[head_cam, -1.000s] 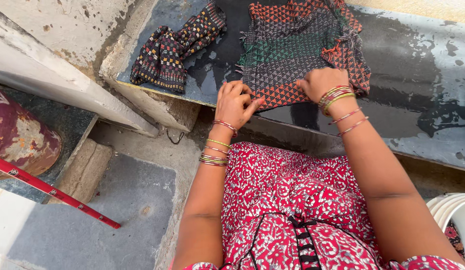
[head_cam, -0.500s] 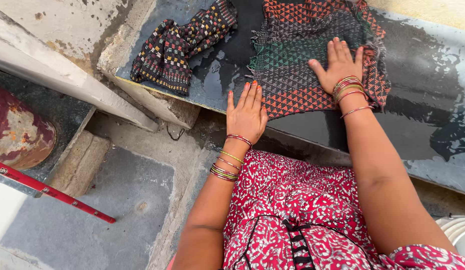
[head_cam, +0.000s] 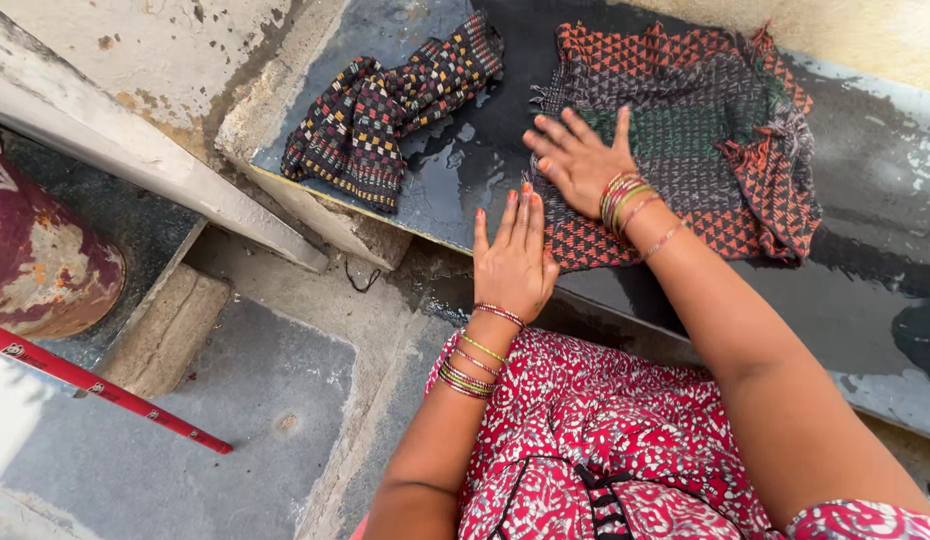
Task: The person washes a piece of patterned cloth by hand on a stone surface, applying water from a blue mug, rubbing the fabric with their palms, and سپس wringing it out.
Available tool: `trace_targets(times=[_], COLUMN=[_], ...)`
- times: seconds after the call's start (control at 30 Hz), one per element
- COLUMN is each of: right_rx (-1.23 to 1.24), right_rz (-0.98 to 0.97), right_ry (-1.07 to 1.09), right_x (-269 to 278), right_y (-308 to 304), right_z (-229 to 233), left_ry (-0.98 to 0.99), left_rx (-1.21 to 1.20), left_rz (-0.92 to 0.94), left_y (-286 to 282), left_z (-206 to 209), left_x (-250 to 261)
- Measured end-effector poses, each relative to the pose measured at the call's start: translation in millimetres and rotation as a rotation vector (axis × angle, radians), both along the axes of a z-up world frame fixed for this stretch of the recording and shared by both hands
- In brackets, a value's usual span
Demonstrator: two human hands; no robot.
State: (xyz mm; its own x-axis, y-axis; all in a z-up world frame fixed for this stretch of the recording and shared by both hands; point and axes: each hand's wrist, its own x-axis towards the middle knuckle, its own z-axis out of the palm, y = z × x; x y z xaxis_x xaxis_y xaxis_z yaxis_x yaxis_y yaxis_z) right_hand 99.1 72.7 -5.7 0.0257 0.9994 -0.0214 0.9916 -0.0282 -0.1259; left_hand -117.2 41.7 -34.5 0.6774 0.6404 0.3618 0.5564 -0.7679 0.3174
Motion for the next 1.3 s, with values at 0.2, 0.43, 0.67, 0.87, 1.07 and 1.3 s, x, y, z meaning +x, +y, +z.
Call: trace_targets(times=[0.2,0.43,0.67,0.87,1.07,1.3], right_rx=[0.093,0.084,0.04,0.121,0.138,0.107], right_rz=[-0.184,0.11,-0.48,-0.449,-0.152,-0.657], right_ry=[-0.1,0.002,0.018,-0.014,-0.034,-0.045], right_x=[3,-31,89,33,-3,104], right_y=[32,-75,-48,-39,-95,-106], right_z=[-14,-29,-2,-31,-22,-15], left_ry=[-0.004,-0.071,-0.008,-0.013,0.008,0.064], left_rx=[-0.025,-0.003,0.032,-0.005,0.002,0.026], left_rz=[0.005,-0.022,-0.02,-0.038,-0.037,-0.026], left_y=[1,3,-2,2,3,1], left_z=[7,3,6,9,7,7], left_x=[0,-3,-1,-1,0,-2])
